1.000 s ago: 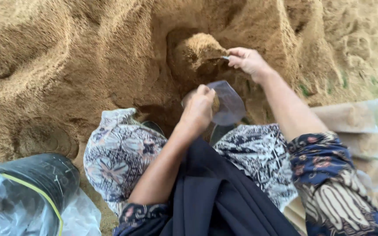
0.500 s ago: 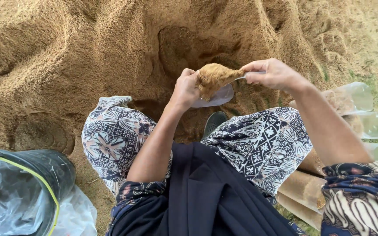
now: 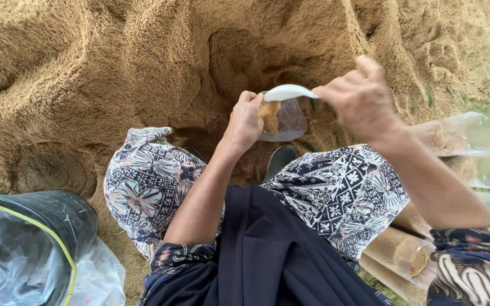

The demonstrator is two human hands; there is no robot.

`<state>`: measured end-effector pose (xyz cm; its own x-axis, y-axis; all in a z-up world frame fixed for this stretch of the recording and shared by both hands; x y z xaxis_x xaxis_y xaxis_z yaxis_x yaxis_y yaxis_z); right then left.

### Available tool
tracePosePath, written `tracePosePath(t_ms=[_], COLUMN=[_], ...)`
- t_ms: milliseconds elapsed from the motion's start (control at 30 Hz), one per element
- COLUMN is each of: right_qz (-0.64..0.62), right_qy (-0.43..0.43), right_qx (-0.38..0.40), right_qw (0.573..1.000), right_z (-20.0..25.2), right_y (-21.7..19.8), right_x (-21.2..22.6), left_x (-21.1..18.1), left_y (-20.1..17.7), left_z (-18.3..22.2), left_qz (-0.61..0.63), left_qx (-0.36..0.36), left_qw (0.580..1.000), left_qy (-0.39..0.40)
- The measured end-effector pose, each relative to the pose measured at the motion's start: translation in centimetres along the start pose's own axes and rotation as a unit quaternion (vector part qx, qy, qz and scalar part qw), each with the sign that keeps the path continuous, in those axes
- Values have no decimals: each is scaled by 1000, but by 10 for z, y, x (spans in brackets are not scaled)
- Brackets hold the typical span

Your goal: Scooping granular material from a large pile into small plastic bags using a hand scoop.

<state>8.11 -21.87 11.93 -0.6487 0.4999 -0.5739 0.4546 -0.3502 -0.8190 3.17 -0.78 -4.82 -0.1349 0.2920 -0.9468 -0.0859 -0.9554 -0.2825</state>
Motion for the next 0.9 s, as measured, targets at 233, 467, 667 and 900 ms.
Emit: tracePosePath(t_ms=[233,467,667,900], right_qz=[-168,-168,-386,-585], right_qy=[78,156,265,350], right_qx=[95,342,340,326], right_qw=[978,911,816,655], right_z=[-47,-47,-67,-147], right_y=[71,377,388,306], right_x=[-66,-17,39,122], left_x=[-43,-46,-66,-73], left_y=[-4,11,-2,-4], left_z=[14,17,20,23], left_qz=[-1,-46,-31,-52], left_qx=[52,67,110,111], left_qw=[996,997,993,992], left_qy=[-70,-8,-34,-24])
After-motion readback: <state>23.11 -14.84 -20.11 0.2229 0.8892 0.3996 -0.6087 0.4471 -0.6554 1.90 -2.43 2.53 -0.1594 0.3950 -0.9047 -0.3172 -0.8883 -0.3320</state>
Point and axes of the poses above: each hand's wrist, its own z-axis away from the middle knuckle, its own y-axis out of the palm, x = y × z, the point moved 3 cm from there along -z, towards the middle knuckle, and after that the axes turned 10 degrees about z, right-handed, at the moved point
